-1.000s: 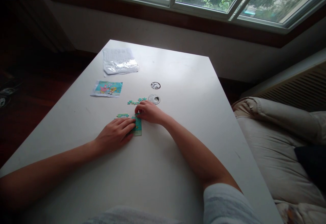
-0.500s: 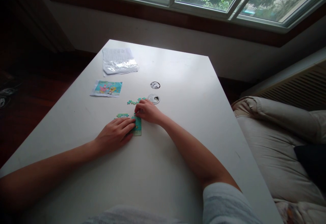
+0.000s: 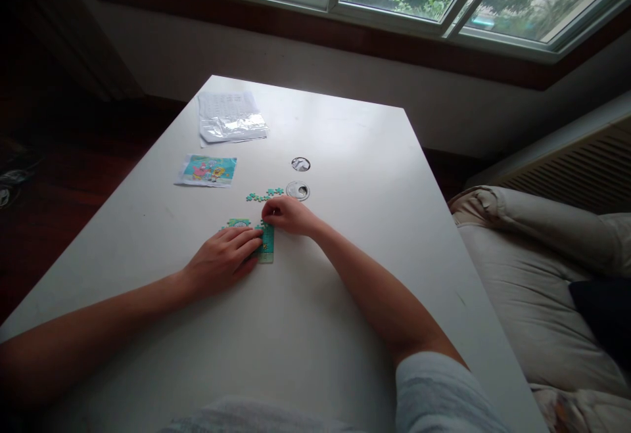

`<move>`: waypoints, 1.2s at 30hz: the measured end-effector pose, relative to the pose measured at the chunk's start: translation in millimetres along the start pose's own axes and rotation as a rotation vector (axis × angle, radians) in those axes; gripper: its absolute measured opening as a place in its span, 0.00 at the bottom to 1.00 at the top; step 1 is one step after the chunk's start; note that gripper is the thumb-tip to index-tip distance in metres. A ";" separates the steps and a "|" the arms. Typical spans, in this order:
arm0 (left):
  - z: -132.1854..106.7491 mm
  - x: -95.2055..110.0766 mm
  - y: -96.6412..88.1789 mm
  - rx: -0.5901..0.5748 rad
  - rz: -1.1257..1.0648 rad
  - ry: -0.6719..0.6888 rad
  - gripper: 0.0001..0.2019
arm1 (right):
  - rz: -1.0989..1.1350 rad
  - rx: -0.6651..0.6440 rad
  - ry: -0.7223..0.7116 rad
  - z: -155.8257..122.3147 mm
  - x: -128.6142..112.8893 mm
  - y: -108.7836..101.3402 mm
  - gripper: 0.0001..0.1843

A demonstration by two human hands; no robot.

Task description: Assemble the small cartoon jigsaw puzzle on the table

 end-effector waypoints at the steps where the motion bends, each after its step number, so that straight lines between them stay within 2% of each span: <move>1: -0.1 0.0 0.0 -0.001 0.000 0.000 0.14 | 0.005 -0.001 0.001 -0.1 -0.2 0.0 0.04; 8: 0.2 -0.1 1.4 -0.012 0.005 0.001 0.14 | -0.035 0.016 -0.011 1.1 1.1 2.1 0.04; 13: 0.6 -0.3 0.5 -0.006 0.001 0.002 0.14 | 0.078 -0.001 0.052 0.0 7.6 -2.7 0.06; 16: -0.2 -0.6 2.5 -0.022 -0.007 0.003 0.15 | 0.106 -0.004 0.109 -3.9 15.4 -20.7 0.08; 20: -1.0 -1.7 4.7 -0.032 -0.029 -0.002 0.15 | -0.074 0.087 0.206 -15.0 31.0 -64.4 0.08; 24: -1.1 -1.8 5.4 -0.031 -0.029 0.000 0.15 | -0.176 0.060 0.259 -25.8 46.3 -82.2 0.06; 26: -1.1 -1.7 5.0 -0.026 -0.025 0.001 0.15 | -0.206 0.045 0.231 -27.0 48.5 -80.8 0.05; 29: -1.1 -1.6 3.9 -0.019 -0.023 -0.001 0.15 | -0.180 0.030 0.150 -24.0 43.2 -73.1 0.06; 34: -0.6 -0.9 4.1 -0.021 -0.022 -0.004 0.14 | -0.254 0.186 0.076 -31.1 18.4 -86.3 0.09; 36: -0.1 -0.7 3.9 -0.016 -0.029 -0.004 0.14 | -0.357 0.142 0.059 -44.3 6.2 -81.8 0.08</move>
Point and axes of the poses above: each hand's wrist, its own z-axis towards the middle knuckle, its own y-axis out of the palm, x = y × z, the point moved 9 cm from there along z, towards the middle knuckle, and after that the axes turned 6 degrees about z, right-handed, at the moved point
